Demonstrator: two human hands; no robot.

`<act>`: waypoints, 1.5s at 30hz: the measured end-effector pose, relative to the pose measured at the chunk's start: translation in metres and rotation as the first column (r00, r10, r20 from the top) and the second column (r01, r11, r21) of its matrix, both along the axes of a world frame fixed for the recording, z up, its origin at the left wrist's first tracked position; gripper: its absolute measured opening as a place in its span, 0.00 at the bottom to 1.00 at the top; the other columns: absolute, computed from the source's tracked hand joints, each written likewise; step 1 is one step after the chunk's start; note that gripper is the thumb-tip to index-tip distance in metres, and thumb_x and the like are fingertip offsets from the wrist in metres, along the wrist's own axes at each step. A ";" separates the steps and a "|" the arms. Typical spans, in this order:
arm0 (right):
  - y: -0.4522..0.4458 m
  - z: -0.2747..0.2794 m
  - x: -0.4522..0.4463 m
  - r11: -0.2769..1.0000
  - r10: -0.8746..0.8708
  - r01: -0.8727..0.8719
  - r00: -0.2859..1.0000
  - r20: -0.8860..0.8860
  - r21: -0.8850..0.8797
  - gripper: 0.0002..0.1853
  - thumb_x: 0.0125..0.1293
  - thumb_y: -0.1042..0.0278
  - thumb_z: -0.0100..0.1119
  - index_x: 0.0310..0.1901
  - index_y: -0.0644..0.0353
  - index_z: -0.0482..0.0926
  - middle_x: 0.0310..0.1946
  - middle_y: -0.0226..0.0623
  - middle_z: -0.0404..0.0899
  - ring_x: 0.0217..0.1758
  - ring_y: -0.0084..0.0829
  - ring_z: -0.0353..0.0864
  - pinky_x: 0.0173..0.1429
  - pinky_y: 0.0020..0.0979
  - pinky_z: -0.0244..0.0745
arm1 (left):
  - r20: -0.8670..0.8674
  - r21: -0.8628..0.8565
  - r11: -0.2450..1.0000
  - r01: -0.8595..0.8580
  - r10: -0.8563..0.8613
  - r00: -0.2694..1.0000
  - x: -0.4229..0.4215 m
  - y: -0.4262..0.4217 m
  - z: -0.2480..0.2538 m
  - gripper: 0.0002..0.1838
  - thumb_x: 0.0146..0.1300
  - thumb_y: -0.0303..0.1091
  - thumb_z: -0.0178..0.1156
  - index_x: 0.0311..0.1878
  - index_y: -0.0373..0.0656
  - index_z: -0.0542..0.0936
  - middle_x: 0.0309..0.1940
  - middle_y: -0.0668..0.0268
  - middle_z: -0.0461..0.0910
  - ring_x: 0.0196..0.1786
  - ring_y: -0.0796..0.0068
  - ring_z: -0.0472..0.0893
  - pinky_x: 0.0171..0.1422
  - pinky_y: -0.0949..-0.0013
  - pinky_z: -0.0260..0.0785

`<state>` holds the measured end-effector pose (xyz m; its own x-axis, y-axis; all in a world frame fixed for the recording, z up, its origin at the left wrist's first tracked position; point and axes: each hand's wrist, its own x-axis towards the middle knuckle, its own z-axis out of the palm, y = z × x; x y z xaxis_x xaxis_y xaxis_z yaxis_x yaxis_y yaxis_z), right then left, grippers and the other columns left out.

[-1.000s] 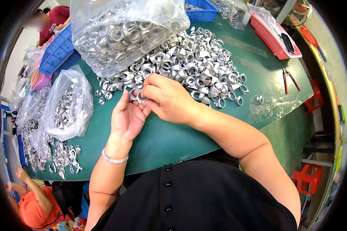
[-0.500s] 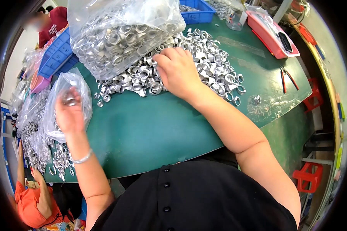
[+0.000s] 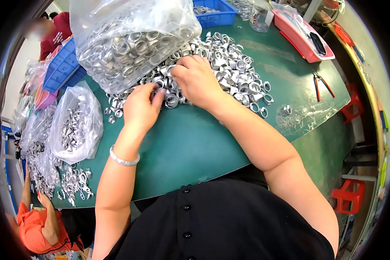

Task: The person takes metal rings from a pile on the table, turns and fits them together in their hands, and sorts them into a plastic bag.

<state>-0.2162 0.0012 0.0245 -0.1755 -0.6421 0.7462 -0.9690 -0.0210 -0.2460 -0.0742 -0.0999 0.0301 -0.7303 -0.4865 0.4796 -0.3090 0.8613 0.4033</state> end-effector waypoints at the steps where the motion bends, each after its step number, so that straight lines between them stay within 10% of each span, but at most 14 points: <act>1: 0.001 0.000 0.000 0.998 0.051 -0.050 0.998 0.048 -0.030 0.05 0.51 0.74 0.57 0.32 0.56 0.76 0.36 0.36 0.74 0.42 0.37 0.71 0.48 0.37 0.63 | 0.091 -0.030 0.997 -0.064 0.067 0.994 -0.005 0.001 0.001 0.07 0.54 0.34 0.61 0.34 0.42 0.79 0.25 0.61 0.76 0.29 0.62 0.76 0.33 0.66 0.68; 9: 0.015 0.013 0.015 0.972 0.175 -0.232 0.799 0.575 0.027 0.15 0.51 0.78 0.61 0.42 0.62 0.70 0.37 0.33 0.75 0.30 0.22 0.74 0.30 0.24 0.70 | -0.142 0.296 0.949 0.106 -0.066 0.988 -0.002 -0.014 -0.013 0.05 0.59 0.31 0.57 0.31 0.40 0.76 0.22 0.66 0.73 0.25 0.72 0.73 0.32 0.71 0.65; 13: 0.018 0.013 0.018 0.953 0.244 -0.301 0.827 0.507 0.032 0.16 0.48 0.78 0.62 0.41 0.61 0.73 0.35 0.31 0.72 0.29 0.20 0.70 0.29 0.22 0.66 | -0.484 0.740 0.498 0.452 -0.073 0.872 0.019 -0.007 -0.018 0.06 0.64 0.31 0.53 0.39 0.39 0.74 0.29 0.69 0.75 0.32 0.81 0.74 0.37 0.75 0.67; 15: 0.017 0.013 0.022 0.940 0.309 -0.341 0.830 0.463 -0.016 0.17 0.46 0.78 0.62 0.40 0.60 0.74 0.36 0.31 0.72 0.31 0.22 0.71 0.30 0.23 0.66 | -0.645 0.732 0.288 0.618 -0.001 0.764 0.027 0.002 -0.019 0.07 0.66 0.31 0.51 0.42 0.39 0.72 0.32 0.69 0.76 0.34 0.80 0.74 0.40 0.76 0.67; 27: 0.023 0.021 0.042 0.928 0.357 -0.372 0.891 0.279 0.003 0.27 0.42 0.77 0.63 0.49 0.61 0.69 0.36 0.40 0.71 0.38 0.40 0.73 0.40 0.34 0.71 | -0.709 0.651 0.217 0.727 -0.170 0.685 0.043 0.023 -0.016 0.10 0.62 0.27 0.56 0.45 0.37 0.71 0.39 0.67 0.75 0.41 0.79 0.74 0.48 0.74 0.68; 37: 0.023 0.025 0.053 0.932 0.342 -0.349 0.936 0.082 0.097 0.28 0.42 0.77 0.62 0.50 0.64 0.67 0.34 0.41 0.72 0.38 0.42 0.72 0.42 0.37 0.70 | -0.547 0.753 0.391 0.529 -0.075 0.834 0.042 0.034 -0.015 0.09 0.55 0.20 0.61 0.40 0.36 0.74 0.38 0.68 0.73 0.40 0.81 0.74 0.46 0.75 0.69; 45: 0.022 0.020 0.049 0.905 0.412 -0.426 0.884 0.222 0.015 0.32 0.41 0.77 0.63 0.53 0.63 0.66 0.39 0.45 0.73 0.41 0.45 0.73 0.45 0.37 0.71 | -0.650 0.740 -0.181 0.648 0.057 0.758 0.045 0.025 -0.019 0.09 0.62 0.27 0.54 0.44 0.36 0.74 0.41 0.63 0.77 0.43 0.74 0.76 0.51 0.68 0.69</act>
<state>-0.1675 0.0232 0.0441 -0.0269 -0.7338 0.6789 -0.7998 -0.3917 -0.4550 -0.0290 -0.0750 0.0115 -0.9050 -0.4243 0.0309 0.2931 -0.5693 0.7681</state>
